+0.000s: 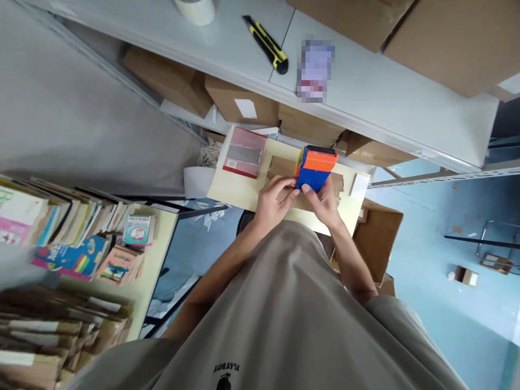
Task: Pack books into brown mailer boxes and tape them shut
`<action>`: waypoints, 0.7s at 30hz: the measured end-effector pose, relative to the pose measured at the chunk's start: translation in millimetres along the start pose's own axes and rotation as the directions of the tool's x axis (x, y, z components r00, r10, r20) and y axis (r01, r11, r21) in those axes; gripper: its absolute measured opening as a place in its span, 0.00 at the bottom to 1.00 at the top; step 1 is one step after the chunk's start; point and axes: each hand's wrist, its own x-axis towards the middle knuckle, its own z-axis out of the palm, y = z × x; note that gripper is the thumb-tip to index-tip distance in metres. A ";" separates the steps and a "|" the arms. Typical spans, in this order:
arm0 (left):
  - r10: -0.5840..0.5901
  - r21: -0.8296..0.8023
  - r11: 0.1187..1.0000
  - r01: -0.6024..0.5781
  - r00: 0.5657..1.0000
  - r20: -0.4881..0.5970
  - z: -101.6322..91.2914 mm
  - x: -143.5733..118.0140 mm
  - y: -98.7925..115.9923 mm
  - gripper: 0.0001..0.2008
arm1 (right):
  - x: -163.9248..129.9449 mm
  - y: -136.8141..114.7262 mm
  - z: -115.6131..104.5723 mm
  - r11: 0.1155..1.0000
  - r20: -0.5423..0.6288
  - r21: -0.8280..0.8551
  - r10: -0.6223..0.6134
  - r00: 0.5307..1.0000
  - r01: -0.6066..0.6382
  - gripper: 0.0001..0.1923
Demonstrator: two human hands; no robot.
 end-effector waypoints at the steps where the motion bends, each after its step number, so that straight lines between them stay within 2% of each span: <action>1: -0.012 0.005 1.000 0.012 1.000 0.009 -4.7 -3.2 3.1 0.16 | -1.5 0.8 1.4 1.000 0.012 -0.014 0.007 1.000 -0.007 0.41; 3: -0.063 -0.003 0.998 0.063 0.997 0.050 -16.0 -5.6 8.2 0.16 | -4.2 -0.4 0.9 0.998 0.040 -0.059 0.020 0.999 -0.017 0.41; 6: -0.200 -0.099 0.973 0.208 0.976 0.085 -38.5 3.7 7.0 0.21 | -6.7 -9.7 -6.2 0.990 0.128 -0.139 0.036 0.991 -0.018 0.41; 8: -0.282 -0.190 0.938 0.291 0.957 0.072 -54.5 16.4 -1.2 0.24 | -7.0 -19.9 -13.2 0.983 0.210 -0.183 0.036 0.977 0.003 0.40; 11: -0.337 -0.270 0.900 0.344 0.939 0.071 -72.9 34.9 -17.5 0.24 | -5.2 -38.3 -23.6 0.966 0.328 -0.254 0.047 0.943 0.040 0.37; 17: -0.335 -0.364 0.857 0.365 0.931 0.143 -83.5 44.5 -33.2 0.22 | 7.4 -81.4 -30.8 0.902 0.470 -0.424 0.143 0.871 0.080 0.35; 21: -0.351 -0.426 0.820 0.382 0.924 0.153 -85.4 39.1 -42.1 0.25 | 19.2 -104.6 -25.5 0.862 0.479 -0.501 0.199 0.855 0.080 0.35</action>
